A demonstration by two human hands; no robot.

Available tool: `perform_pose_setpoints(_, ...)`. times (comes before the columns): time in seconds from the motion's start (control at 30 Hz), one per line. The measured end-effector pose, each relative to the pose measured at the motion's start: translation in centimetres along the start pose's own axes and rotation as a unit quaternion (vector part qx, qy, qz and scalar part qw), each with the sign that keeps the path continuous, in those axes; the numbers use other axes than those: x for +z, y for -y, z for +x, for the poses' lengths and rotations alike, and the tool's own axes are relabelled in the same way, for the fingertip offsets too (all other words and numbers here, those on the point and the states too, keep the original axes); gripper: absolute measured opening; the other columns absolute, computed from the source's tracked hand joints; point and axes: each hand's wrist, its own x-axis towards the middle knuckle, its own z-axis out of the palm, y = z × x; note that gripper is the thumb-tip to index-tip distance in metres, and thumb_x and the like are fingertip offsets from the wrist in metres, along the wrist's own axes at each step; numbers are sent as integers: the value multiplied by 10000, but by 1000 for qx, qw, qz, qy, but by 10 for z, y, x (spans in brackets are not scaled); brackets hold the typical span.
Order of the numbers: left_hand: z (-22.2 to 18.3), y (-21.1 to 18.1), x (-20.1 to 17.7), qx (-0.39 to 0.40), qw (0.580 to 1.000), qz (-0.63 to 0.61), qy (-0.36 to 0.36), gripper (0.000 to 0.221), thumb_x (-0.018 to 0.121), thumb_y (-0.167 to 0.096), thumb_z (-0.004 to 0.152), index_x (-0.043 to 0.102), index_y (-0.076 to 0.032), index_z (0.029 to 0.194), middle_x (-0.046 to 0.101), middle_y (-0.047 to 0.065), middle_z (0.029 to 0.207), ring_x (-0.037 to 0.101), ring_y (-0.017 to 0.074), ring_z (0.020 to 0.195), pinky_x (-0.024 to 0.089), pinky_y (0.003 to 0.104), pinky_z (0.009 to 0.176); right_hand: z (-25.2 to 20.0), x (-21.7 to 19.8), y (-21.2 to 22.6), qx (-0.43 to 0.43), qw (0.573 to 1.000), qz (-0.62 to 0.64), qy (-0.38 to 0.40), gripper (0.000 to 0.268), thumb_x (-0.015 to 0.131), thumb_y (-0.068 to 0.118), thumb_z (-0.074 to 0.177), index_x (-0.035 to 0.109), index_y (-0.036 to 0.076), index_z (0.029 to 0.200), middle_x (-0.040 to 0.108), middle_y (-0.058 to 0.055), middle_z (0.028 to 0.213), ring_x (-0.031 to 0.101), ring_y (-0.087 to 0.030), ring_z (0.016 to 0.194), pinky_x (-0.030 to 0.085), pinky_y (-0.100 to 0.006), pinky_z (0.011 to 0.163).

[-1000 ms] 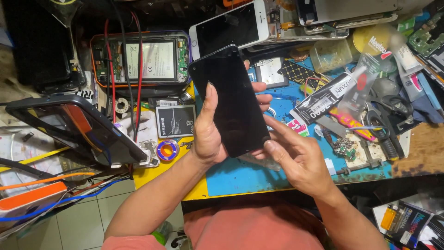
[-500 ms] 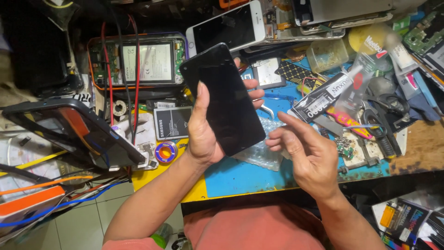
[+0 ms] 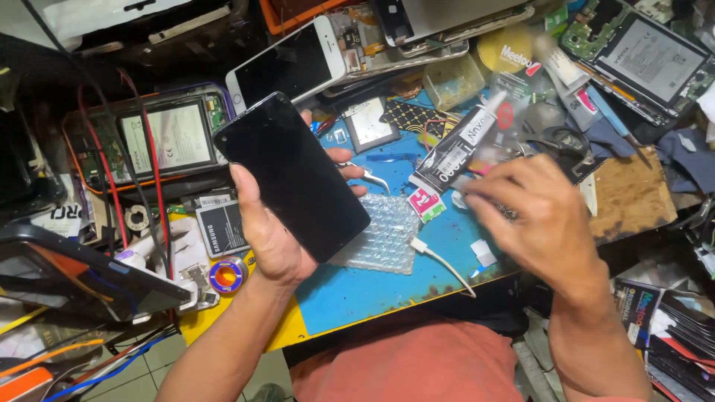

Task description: The person reassembles a smartphone, aligning and pressing the back cover onto the phone body and checking the screen. They then place the phone on bubble wrap on the workbench, wrap it, and handle a charging cable near the device.

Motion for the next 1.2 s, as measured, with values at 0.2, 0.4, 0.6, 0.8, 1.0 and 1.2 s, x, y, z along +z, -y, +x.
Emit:
perform_pose_setpoints(0.2, 2, 3, 1, -2, 999, 37, -6, 863, 460, -651, 957, 393, -52, 1575, 659, 255, 1213, 690, 372, 1076, 590, 468, 937, 11, 21, 17, -86, 995, 0, 51, 345, 706, 57, 958, 672, 119, 1295, 595, -103, 1055, 515, -333, 897, 482, -453, 790)
perform_pose_setpoints(0.4, 3, 4, 4, 4, 998, 56, -22, 894, 494, -630, 945, 382, -18, 1587, 664, 258, 1207, 694, 388, 1060, 605, 490, 917, 12, 19, 30, -85, 990, 108, 34, 60, 681, 86, 987, 634, 50, 992, 603, -135, 1024, 541, -332, 847, 445, -439, 787)
perform_pose_setpoints(0.6, 3, 5, 10, 18, 992, 110, -64, 867, 473, -650, 920, 459, -29, 1525, 677, 268, 1170, 709, 373, 995, 602, 508, 873, 5, 0, 16, -8, 991, 101, -89, 235, 703, -73, 972, 703, -79, 1206, 715, -250, 1200, 686, -365, 1069, 525, -468, 966)
perform_pose_setpoints(0.8, 1, 6, 10, 13, 993, 97, -61, 852, 514, -635, 915, 461, -49, 1530, 675, 258, 1177, 700, 377, 999, 595, 514, 879, -28, -43, -15, 88, 992, 79, -53, 101, 743, -62, 991, 786, -30, 1077, 732, -148, 955, 622, -269, 827, 466, -384, 784)
perform_pose_setpoints(1.0, 1, 8, 9, 13, 995, 85, -51, 824, 490, -617, 942, 459, -34, 1522, 673, 274, 1183, 702, 387, 1014, 599, 515, 888, -56, -26, 4, 27, 999, -35, 30, 216, 801, 378, 921, 766, 170, 964, 663, 9, 866, 574, -248, 761, 472, -374, 644)
perform_pose_setpoints(1.2, 1, 9, 10, 18, 994, 98, -55, 847, 506, -648, 916, 465, -44, 1509, 676, 249, 1174, 709, 372, 1001, 608, 499, 862, -66, -15, 23, 67, 988, -131, 36, 162, 815, 398, 938, 747, 253, 913, 643, 74, 857, 551, -232, 737, 441, -343, 555)
